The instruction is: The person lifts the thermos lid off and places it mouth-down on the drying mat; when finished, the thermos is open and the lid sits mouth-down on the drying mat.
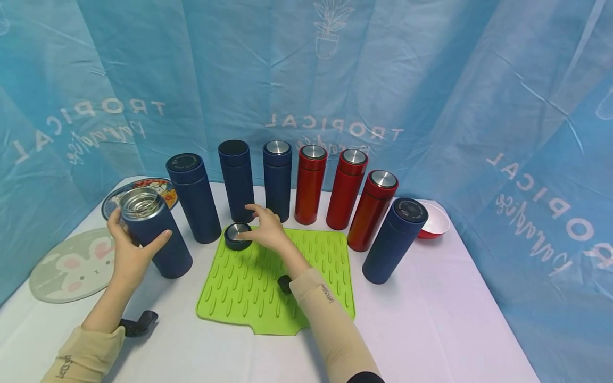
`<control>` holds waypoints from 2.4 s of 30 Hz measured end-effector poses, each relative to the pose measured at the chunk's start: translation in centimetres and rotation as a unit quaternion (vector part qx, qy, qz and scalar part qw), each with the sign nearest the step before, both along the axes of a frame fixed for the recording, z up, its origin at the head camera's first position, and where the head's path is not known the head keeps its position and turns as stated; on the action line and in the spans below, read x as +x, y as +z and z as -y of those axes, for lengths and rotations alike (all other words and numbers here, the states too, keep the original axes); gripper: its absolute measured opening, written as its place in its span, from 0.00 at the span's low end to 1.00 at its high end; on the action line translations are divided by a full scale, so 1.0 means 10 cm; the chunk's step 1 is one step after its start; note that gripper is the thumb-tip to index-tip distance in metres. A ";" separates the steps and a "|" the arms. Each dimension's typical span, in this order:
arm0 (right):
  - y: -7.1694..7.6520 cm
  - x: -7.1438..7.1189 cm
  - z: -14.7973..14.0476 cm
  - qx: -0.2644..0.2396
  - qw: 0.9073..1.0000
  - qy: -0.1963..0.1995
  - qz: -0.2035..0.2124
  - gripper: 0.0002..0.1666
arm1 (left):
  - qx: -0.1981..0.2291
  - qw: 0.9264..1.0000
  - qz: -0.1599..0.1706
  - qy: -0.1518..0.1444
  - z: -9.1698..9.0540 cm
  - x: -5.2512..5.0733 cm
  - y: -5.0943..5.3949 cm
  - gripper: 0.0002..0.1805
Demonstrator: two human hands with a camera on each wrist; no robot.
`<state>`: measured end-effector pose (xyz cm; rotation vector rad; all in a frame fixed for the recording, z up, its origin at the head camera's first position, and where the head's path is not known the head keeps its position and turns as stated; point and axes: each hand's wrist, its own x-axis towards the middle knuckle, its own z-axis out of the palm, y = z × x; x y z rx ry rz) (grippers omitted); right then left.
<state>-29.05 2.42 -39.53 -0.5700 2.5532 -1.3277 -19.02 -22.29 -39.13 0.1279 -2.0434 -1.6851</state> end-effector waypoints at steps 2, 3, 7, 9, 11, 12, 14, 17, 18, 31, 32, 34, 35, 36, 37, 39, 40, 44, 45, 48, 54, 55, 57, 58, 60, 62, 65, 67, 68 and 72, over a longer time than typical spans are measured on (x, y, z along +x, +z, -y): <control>0.01 0.01 -0.05 -0.013 1.000 0.002 -0.003 0.42 | -0.004 1.000 0.000 0.004 0.00 0.00 0.00 0.52; 0.02 0.02 -0.07 -0.017 1.000 0.003 -0.005 0.42 | -0.006 1.000 0.000 0.006 0.00 0.00 0.00 0.52; 0.04 0.05 -0.14 -0.034 0.999 0.000 -0.006 0.41 | -0.007 1.000 -0.003 0.008 0.00 0.00 0.00 0.51; 0.05 0.06 -0.17 -0.039 0.999 -0.004 -0.006 0.40 | -0.007 1.000 -0.007 0.006 0.00 0.00 0.00 0.50; 0.06 0.07 -0.20 -0.046 0.999 -0.009 -0.004 0.40 | -0.008 1.000 -0.009 0.005 0.00 -0.01 -0.01 0.50; 0.07 0.07 -0.22 -0.047 0.999 -0.012 -0.007 0.40 | -0.008 1.000 -0.009 0.005 0.00 -0.01 -0.01 0.50; 0.08 0.08 -0.26 -0.046 0.999 -0.017 -0.015 0.40 | -0.009 1.000 -0.010 0.005 -0.01 -0.01 -0.01 0.50; 0.11 0.11 -0.31 -0.045 0.998 -0.028 -0.028 0.39 | -0.008 1.000 -0.013 0.005 -0.01 -0.01 -0.01 0.49; 0.11 0.11 -0.33 -0.045 0.998 -0.031 -0.032 0.39 | -0.007 1.000 -0.015 0.004 -0.01 -0.01 -0.01 0.49; 0.11 0.21 -0.56 -0.061 0.997 -0.038 -0.036 0.40 | -0.004 1.000 -0.021 0.007 -0.02 0.00 -0.01 0.49; 0.11 0.22 -0.58 -0.062 0.997 -0.040 -0.035 0.39 | -0.004 1.000 -0.021 0.006 -0.03 0.00 -0.01 0.49; 0.11 0.24 -0.61 -0.068 0.996 -0.044 -0.033 0.39 | -0.002 1.000 -0.017 0.006 -0.03 0.00 -0.01 0.49; 0.11 0.25 -0.63 -0.071 0.996 -0.046 -0.033 0.39 | -0.001 1.000 -0.017 0.006 -0.03 0.00 -0.01 0.49; 0.11 0.26 -0.65 -0.074 0.996 -0.049 -0.031 0.39 | 0.001 1.000 -0.017 0.006 -0.03 0.00 -0.02 0.49; 0.11 0.27 -0.66 -0.077 0.995 -0.051 -0.030 0.39 | 0.002 1.000 -0.018 0.007 -0.03 0.00 -0.02 0.49; 0.09 0.28 -0.70 -0.082 0.995 -0.056 -0.028 0.38 | 0.006 1.000 -0.025 0.014 -0.04 0.01 -0.03 0.50; 0.09 0.29 -0.71 -0.084 0.994 -0.058 -0.029 0.38 | 0.006 0.999 -0.032 0.019 -0.04 0.01 -0.04 0.51; 0.06 0.31 -0.77 -0.089 0.994 -0.065 -0.030 0.37 | -0.004 0.996 -0.079 0.050 -0.06 0.02 -0.05 0.52; 0.05 0.31 -0.78 -0.091 0.993 -0.065 -0.029 0.36 | -0.010 0.994 -0.092 0.058 -0.06 0.02 -0.05 0.52; 0.04 0.33 -0.81 -0.095 0.993 -0.069 -0.026 0.36 | -0.024 0.989 -0.128 0.077 -0.07 0.01 -0.04 0.51; 0.03 0.36 -0.87 -0.086 0.993 -0.082 -0.027 0.36 | -0.077 0.966 -0.218 0.116 -0.16 0.02 0.03 0.46; 0.04 0.36 -0.88 -0.084 0.993 -0.084 -0.027 0.37 | -0.094 0.958 -0.240 0.129 -0.19 0.02 0.05 0.45; 0.04 0.36 -0.90 -0.081 0.993 -0.086 -0.030 0.37 | -0.135 0.936 -0.285 0.159 -0.25 0.01 0.11 0.43; 0.05 0.37 -0.92 -0.084 0.992 -0.086 -0.029 0.37 | -0.153 0.924 -0.303 0.174 -0.28 0.01 0.14 0.41; 0.05 0.37 -0.94 -0.089 0.992 -0.087 -0.029 0.37 | -0.183 0.902 -0.338 0.196 -0.36 -0.01 0.19 0.37; 0.06 0.38 -0.97 -0.089 0.992 -0.090 -0.029 0.37 | -0.211 0.884 -0.364 0.205 -0.43 -0.03 0.22 0.33; 0.06 0.38 -1.01 -0.084 0.991 -0.097 -0.027 0.37 | -0.233 0.869 -0.395 0.184 -0.54 -0.05 0.22 0.29; 0.05 0.38 -1.04 -0.079 0.992 -0.098 -0.025 0.37 | -0.246 0.866 -0.405 0.158 -0.61 -0.06 0.20 0.28; 0.04 0.39 -1.05 -0.080 0.992 -0.097 -0.025 0.38 | -0.249 0.867 -0.408 0.143 -0.64 -0.06 0.18 0.27; 0.02 0.40 -1.11 -0.081 0.992 -0.098 -0.027 0.39 | -0.261 0.875 -0.398 0.089 -0.74 -0.11 0.11 0.28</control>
